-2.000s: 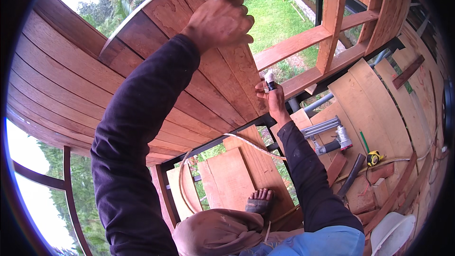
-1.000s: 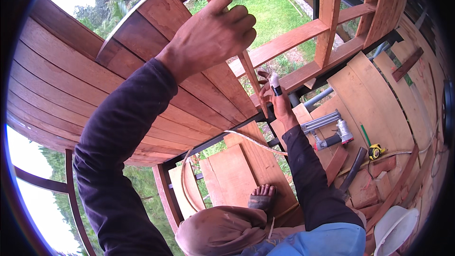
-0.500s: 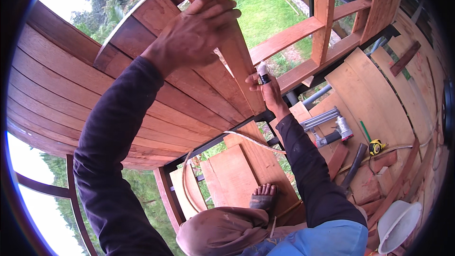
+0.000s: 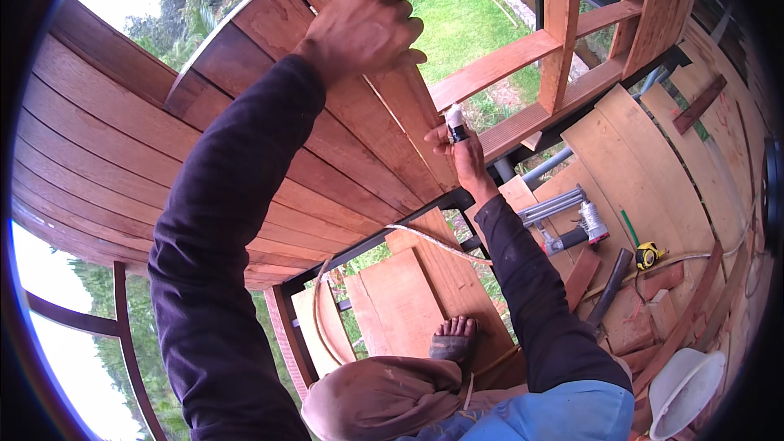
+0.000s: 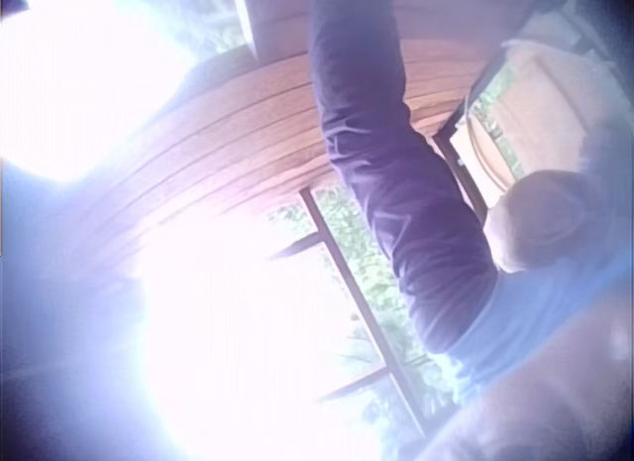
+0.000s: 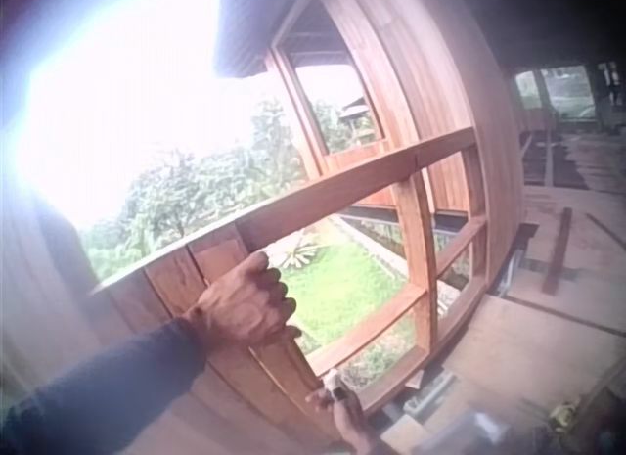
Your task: The person installs wooden planks onto a curved wooden structure using a pneumatic nail gun. They position each plank, secure it with nails, and occasionally use a hammer to adjust the fit.
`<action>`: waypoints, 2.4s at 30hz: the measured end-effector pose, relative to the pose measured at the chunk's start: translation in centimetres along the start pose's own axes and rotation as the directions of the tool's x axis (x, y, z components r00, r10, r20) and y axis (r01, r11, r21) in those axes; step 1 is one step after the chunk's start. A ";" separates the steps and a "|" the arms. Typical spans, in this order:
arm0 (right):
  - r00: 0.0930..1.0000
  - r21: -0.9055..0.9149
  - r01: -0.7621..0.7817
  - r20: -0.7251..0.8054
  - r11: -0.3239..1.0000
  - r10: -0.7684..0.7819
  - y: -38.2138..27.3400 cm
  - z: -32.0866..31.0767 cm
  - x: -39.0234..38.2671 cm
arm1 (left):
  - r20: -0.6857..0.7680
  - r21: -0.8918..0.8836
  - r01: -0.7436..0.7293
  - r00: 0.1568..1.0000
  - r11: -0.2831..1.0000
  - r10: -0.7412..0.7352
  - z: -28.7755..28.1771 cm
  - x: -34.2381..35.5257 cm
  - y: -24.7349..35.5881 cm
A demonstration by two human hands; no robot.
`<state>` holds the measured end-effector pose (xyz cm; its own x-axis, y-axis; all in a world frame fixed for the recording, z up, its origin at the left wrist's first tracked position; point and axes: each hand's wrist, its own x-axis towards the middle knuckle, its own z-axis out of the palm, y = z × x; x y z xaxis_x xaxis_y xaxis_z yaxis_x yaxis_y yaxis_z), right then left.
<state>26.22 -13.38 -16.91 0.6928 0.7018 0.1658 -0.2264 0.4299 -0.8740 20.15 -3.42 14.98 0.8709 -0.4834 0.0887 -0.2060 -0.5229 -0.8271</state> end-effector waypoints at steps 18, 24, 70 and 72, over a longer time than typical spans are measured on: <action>0.999 0.014 -0.011 0.035 1.000 0.010 0.4 -0.4 0.8 | 0.060 0.036 0.029 0.998 0.999 -0.031 -0.6 0.8 0.2; 1.000 0.012 -0.022 0.001 1.000 0.022 -0.2 0.2 0.7 | 0.089 0.015 0.037 0.995 0.999 -0.039 0.3 0.4 -0.3; 0.837 0.479 0.036 -0.494 0.877 0.235 0.1 -8.6 -6.1 | 0.218 0.009 0.027 0.976 1.000 -0.029 -3.7 0.9 -0.2; 0.715 0.419 0.024 -0.641 0.908 0.277 3.9 -13.0 -10.0 | 0.100 -0.084 0.068 0.993 0.994 -0.059 -4.7 0.3 0.2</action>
<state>27.25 -26.11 -27.91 0.8718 0.2571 -0.4169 -0.4761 0.6449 -0.5979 18.25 -6.92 17.42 0.9219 -0.3788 0.0815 -0.1834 -0.6118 -0.7695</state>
